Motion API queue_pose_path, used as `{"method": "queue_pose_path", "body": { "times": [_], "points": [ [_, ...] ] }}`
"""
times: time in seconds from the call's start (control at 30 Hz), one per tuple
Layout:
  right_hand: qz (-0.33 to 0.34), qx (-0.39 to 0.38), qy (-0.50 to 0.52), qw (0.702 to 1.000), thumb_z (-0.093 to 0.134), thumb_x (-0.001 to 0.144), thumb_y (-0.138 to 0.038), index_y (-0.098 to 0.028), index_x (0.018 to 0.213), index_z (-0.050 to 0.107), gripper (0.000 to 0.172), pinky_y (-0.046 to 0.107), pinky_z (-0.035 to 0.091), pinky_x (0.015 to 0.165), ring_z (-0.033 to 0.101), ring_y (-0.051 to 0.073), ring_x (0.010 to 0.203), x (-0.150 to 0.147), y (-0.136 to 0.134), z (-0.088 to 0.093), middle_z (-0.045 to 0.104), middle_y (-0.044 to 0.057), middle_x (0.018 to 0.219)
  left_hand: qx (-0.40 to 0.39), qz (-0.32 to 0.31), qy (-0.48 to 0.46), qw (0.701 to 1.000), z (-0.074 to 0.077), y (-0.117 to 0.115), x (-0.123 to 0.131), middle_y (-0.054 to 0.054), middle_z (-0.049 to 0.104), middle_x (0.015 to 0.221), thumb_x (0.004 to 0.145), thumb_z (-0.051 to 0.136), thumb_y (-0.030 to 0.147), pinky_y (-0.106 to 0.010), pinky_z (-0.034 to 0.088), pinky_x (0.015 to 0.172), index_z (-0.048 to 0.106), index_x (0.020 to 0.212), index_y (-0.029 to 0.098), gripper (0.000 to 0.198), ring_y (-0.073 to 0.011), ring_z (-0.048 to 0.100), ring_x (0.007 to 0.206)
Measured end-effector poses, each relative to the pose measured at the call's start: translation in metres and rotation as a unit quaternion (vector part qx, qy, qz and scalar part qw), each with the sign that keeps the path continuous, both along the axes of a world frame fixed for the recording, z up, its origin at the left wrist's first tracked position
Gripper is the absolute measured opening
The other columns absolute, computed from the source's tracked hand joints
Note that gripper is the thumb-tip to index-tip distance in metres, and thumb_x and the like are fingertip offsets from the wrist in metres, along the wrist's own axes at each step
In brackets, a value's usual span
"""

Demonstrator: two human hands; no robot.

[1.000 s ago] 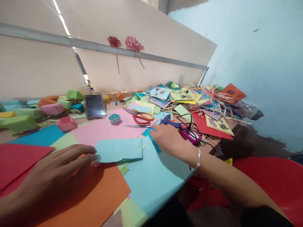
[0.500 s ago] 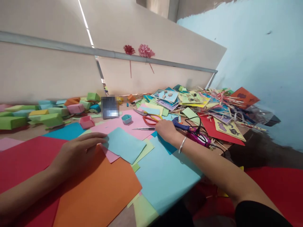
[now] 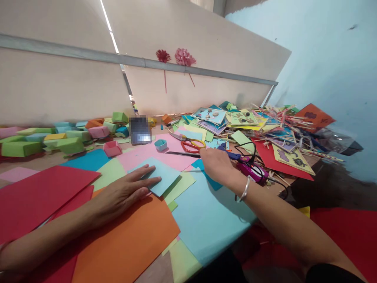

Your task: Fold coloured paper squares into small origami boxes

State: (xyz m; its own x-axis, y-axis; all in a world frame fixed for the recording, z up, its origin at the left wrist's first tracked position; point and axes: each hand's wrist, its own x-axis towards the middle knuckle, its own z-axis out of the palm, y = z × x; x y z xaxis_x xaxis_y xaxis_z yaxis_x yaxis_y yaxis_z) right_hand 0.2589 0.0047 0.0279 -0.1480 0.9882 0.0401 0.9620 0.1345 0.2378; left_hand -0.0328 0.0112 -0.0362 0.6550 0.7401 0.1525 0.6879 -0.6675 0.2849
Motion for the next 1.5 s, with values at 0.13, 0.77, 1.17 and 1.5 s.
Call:
{"method": "queue_pose_path", "body": {
  "times": [0.13, 0.77, 1.17, 1.5],
  "points": [
    [0.054, -0.045, 0.08, 0.994, 0.042, 0.097, -0.016, -0.02, 0.107, 0.063, 0.023, 0.025, 0.038, 0.062, 0.065, 0.019, 0.082, 0.021, -0.017, -0.009, 0.07, 0.006, 0.093, -0.012, -0.006, 0.015, 1.0, 0.0, 0.002, -0.002, -0.011, 0.046, 0.153, 0.1, 0.032, 0.047, -0.055, 0.042, 0.109, 0.067, 0.126, 0.029, 0.047, -0.0349, 0.039, 0.142],
    [0.137, 0.096, -0.009, 0.986, 0.05, 0.092, -0.006, -0.021, 0.112, 0.068, 0.031, 0.028, 0.029, 0.061, 0.052, 0.019, 0.082, 0.041, -0.053, -0.034, 0.066, 0.006, 0.085, 0.038, -0.095, 0.037, 0.994, 0.004, -0.001, -0.004, -0.005, 0.033, 0.161, 0.095, 0.051, 0.046, -0.066, 0.025, 0.115, 0.06, 0.135, 0.037, 0.042, -0.0407, 0.024, 0.148],
    [0.112, 0.067, -0.038, 0.991, 0.049, 0.095, -0.011, -0.019, 0.11, 0.068, 0.025, 0.03, 0.024, 0.059, 0.05, 0.021, 0.081, 0.035, -0.05, -0.037, 0.063, 0.009, 0.086, 0.006, -0.104, 0.026, 0.994, 0.0, 0.001, -0.008, -0.004, 0.032, 0.161, 0.097, 0.048, 0.045, -0.066, 0.025, 0.115, 0.057, 0.136, 0.039, 0.04, -0.0364, 0.031, 0.146],
    [0.146, 0.092, -0.024, 0.985, 0.048, 0.094, -0.009, -0.018, 0.109, 0.069, 0.028, 0.03, 0.024, 0.06, 0.048, 0.02, 0.077, 0.033, -0.051, -0.044, 0.063, 0.008, 0.083, -0.004, -0.118, 0.013, 0.993, 0.001, 0.001, -0.012, -0.002, 0.035, 0.16, 0.096, 0.047, 0.046, -0.063, 0.023, 0.117, 0.062, 0.131, 0.037, 0.038, -0.0371, 0.03, 0.147]
  ]
}}
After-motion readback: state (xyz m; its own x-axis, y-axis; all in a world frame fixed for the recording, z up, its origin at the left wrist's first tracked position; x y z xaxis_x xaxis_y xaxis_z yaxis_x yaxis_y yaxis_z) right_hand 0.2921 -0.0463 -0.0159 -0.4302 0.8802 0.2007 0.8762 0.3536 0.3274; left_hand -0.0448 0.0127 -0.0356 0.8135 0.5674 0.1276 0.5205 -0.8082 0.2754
